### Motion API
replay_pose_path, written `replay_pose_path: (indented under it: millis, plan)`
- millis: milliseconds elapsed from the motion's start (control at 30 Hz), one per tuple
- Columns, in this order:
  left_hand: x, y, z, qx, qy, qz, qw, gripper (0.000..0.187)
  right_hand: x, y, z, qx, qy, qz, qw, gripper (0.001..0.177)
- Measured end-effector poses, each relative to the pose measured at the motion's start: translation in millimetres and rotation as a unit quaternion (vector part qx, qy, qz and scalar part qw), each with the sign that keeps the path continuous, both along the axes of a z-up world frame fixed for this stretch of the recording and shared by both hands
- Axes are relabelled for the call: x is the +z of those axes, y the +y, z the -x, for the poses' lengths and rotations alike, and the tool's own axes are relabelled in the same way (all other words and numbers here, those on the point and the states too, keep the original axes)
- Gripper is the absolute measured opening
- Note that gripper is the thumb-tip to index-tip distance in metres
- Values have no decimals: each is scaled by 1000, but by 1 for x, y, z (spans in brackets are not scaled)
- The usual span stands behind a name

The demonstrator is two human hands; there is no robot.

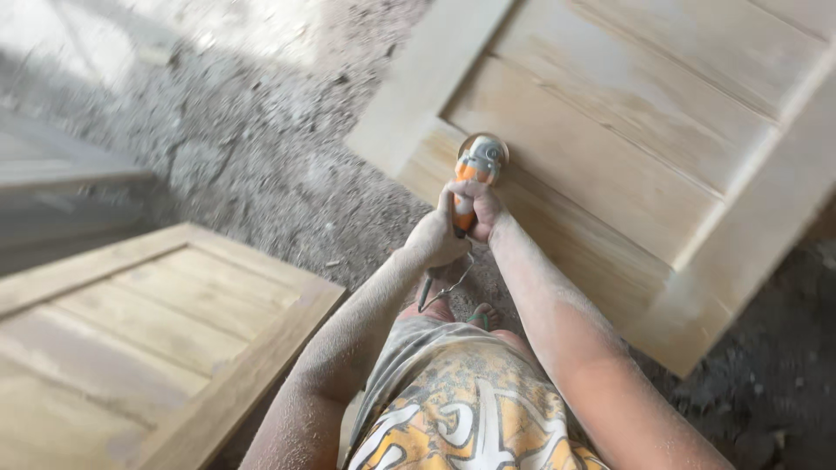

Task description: The person uses a handheld power sander to smooth the flat surfaces and the interior of a pre-cut handle hole on a wooden door.

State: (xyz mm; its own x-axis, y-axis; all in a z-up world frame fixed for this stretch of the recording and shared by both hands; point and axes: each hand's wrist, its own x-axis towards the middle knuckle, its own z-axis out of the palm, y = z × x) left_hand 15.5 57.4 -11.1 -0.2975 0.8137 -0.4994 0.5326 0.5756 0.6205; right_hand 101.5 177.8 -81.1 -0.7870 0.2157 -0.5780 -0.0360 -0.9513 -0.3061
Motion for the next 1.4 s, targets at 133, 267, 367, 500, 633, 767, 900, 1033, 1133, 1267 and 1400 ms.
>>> replay_pose_path:
  millis: [133,267,367,500,633,767,900,1033,1133,1267,1400]
  plan:
    - [9,-11,63,63,3,-24,998,116,8,-3,83,36,-20,-6,999,30]
    - [10,-9,67,65,-2,-25,998,117,12,1,86,41,-26,-22,999,31]
    - [5,-2,31,13,-10,2,1000,125,11,2,35,19,-41,-16,999,31]
    - [0,14,-40,-102,-27,22,994,119,22,1,-59,-44,-60,-9,997,31]
    - [-5,25,-125,-182,-30,10,983,117,17,-8,-163,-140,-110,-12,984,32]
    - [-11,37,-205,-246,-50,-32,967,111,-8,-17,-257,-222,-119,-18,967,37]
    - [-3,49,-283,-325,-73,-32,942,123,-2,-28,-343,-291,-183,-30,939,42]
    - [17,42,-327,-346,-88,24,934,116,32,-45,-389,-307,-229,2,924,46]
    - [12,19,-326,-357,-59,-23,932,118,32,-69,-390,-318,-188,-3,929,45]
    - [1,-12,-277,-325,-44,10,945,112,-7,-86,-346,-278,-152,-8,949,41]
    - [18,0,-197,-289,-28,-25,957,114,-31,-63,-256,-243,-79,5,967,33]
